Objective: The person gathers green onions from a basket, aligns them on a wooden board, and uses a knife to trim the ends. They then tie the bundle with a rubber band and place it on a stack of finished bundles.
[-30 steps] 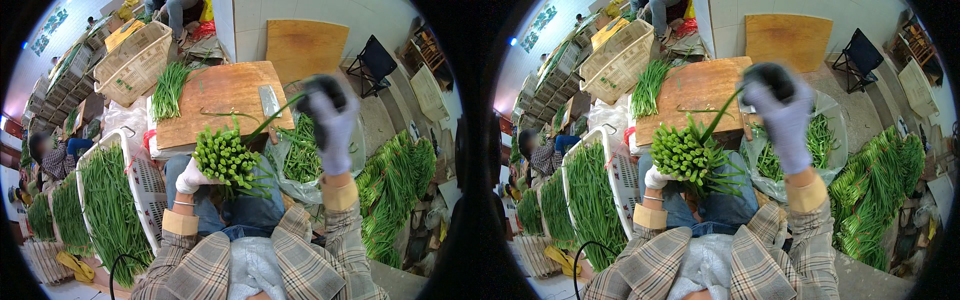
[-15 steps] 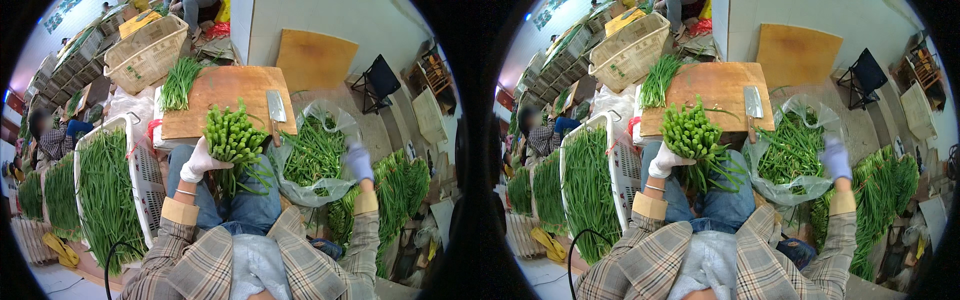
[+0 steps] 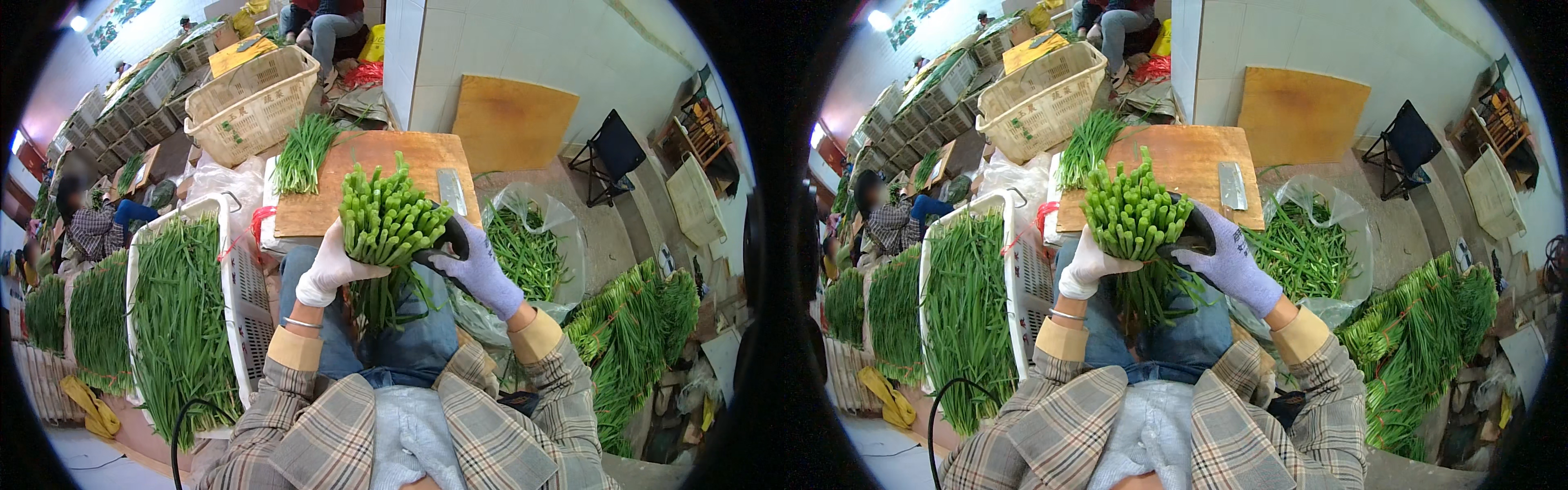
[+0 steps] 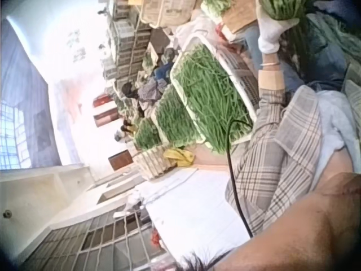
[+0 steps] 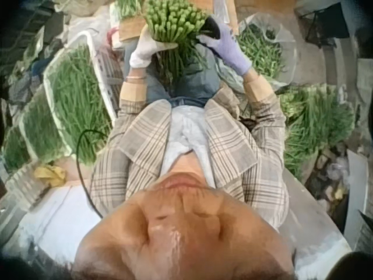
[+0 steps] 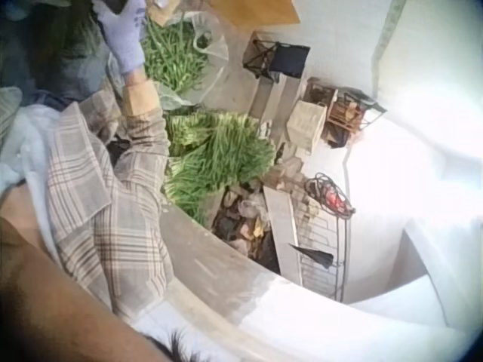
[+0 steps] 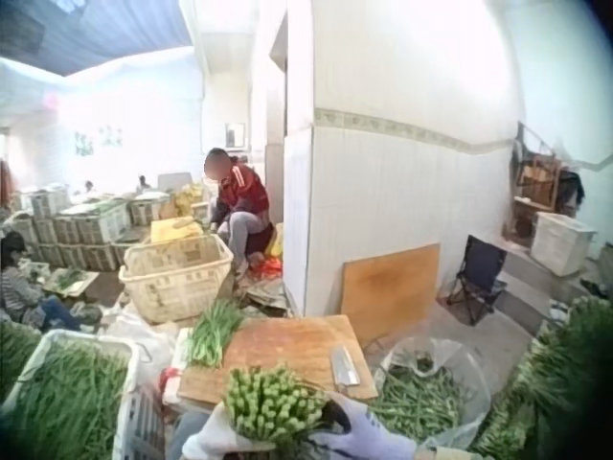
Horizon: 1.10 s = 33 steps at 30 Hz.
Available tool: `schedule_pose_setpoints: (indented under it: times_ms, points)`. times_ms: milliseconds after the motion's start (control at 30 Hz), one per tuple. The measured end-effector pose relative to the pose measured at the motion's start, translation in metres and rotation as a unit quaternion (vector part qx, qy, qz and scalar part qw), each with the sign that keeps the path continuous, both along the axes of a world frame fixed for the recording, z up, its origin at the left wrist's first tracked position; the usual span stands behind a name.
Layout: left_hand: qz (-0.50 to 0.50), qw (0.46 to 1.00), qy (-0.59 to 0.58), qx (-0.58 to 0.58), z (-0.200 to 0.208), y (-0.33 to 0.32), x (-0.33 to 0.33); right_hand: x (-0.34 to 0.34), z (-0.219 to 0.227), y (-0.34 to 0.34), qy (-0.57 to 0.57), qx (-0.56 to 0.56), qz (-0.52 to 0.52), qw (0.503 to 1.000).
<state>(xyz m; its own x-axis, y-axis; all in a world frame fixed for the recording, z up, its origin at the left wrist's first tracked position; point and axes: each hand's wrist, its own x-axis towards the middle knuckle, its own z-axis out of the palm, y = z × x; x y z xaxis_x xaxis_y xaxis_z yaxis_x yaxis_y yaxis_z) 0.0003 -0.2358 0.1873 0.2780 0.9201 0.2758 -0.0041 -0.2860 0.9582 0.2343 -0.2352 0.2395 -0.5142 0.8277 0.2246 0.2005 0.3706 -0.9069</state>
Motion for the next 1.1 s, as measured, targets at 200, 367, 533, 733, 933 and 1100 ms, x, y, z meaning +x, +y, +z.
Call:
schedule_pose_setpoints:
  times_ms: [200,367,533,733,933,1100]
  points:
    - [0.061,0.998,-0.004,0.004,0.010,-0.030,-0.015,-0.010,0.048,-0.008,0.125,-0.003,0.074,0.989]
    - [0.124,0.985,0.076,0.095,0.007,-0.045,-0.019,-0.029,0.060,-0.031,0.063,0.084,0.009,0.994]
    - [0.145,0.983,0.051,0.096,0.005,-0.063,-0.027,-0.036,0.072,-0.041,-0.006,0.108,0.007,0.994]
    - [0.123,0.989,0.034,0.078,0.007,-0.075,-0.041,-0.037,0.087,-0.039,-0.116,0.295,0.068,0.946]
    - [0.106,0.988,0.050,0.098,0.008,-0.082,-0.045,-0.041,0.101,-0.041,-0.197,0.381,0.120,0.895]
    - [0.084,0.989,0.053,0.106,0.005,-0.084,-0.048,-0.041,0.094,-0.041,-0.162,0.400,0.131,0.893]
